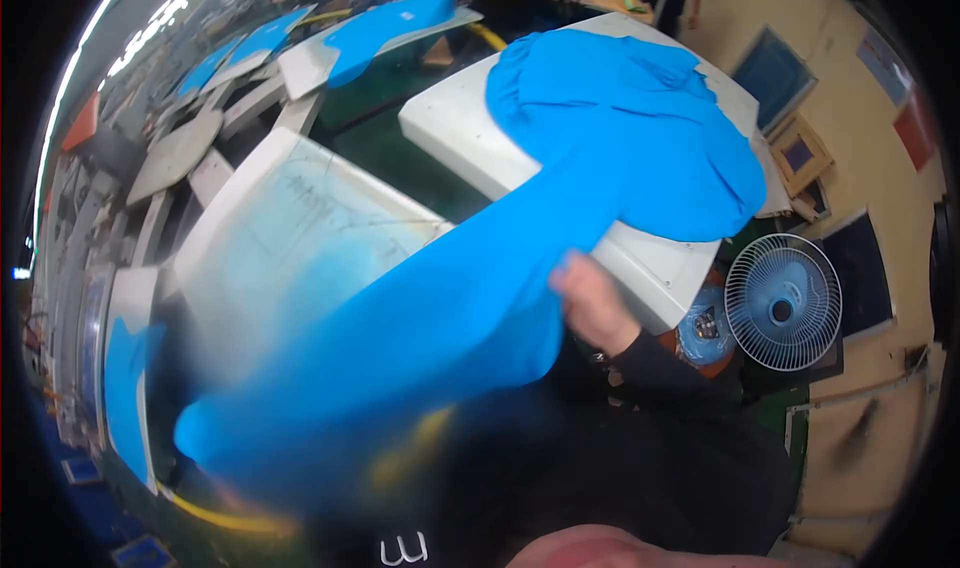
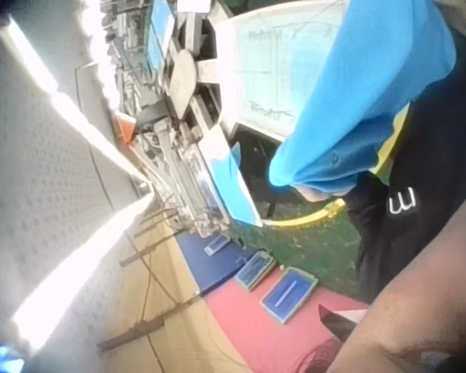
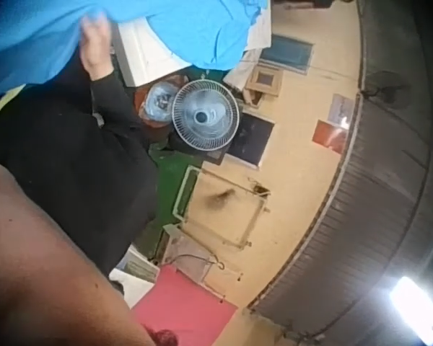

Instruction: Placing and aligning blue t-shirt fabric onto a screen printing platen machine.

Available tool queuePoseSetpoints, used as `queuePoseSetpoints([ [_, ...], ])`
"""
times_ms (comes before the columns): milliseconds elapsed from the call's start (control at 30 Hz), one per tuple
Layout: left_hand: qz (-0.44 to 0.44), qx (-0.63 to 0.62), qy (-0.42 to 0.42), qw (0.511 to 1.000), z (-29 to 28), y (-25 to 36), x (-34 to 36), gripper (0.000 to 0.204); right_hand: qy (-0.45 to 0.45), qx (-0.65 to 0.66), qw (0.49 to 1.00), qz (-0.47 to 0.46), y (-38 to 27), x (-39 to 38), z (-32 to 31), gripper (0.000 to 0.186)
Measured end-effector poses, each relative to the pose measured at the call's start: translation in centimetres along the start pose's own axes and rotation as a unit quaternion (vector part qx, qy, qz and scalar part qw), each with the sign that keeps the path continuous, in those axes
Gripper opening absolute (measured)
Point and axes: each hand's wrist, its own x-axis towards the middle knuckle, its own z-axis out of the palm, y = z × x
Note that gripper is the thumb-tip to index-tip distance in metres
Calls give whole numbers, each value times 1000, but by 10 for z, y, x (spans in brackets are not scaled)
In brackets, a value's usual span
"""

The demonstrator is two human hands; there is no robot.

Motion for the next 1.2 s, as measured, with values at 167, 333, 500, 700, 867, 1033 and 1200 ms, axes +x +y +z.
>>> queuePoseSetpoints([
  [167, -448, -178, -72, 873, 6, 7, 53, 54, 119, 260, 952, -107, -99, 81, 5, 29],
  [333, -654, -555, 57, 512, 19, -80, 93, 34, 127, 271, 944, -141, -157, 135, 35, 23],
  [500, -621, -489, 79, 607, 36, -146, 72, 32, 63, 310, 941, -122, -165, 215, 83, 32],
  [700, -766, -399, -45, 502, 114, -269, 14, 34, -55, 271, 959, 53, -106, 379, 155, 33],
  [867, -733, -373, -69, 565, 183, -347, 60, 36, 2, 271, 962, 20, -144, 515, 188, 30],
  [1033, -707, -376, -26, 599, 197, -396, 131, 20, -26, 261, 954, -147, -221, 579, 168, 41],
  [1200, -696, -374, -19, 612, 175, -387, 83, 10, -126, 241, 958, -93, -187, 554, 182, 31],
])
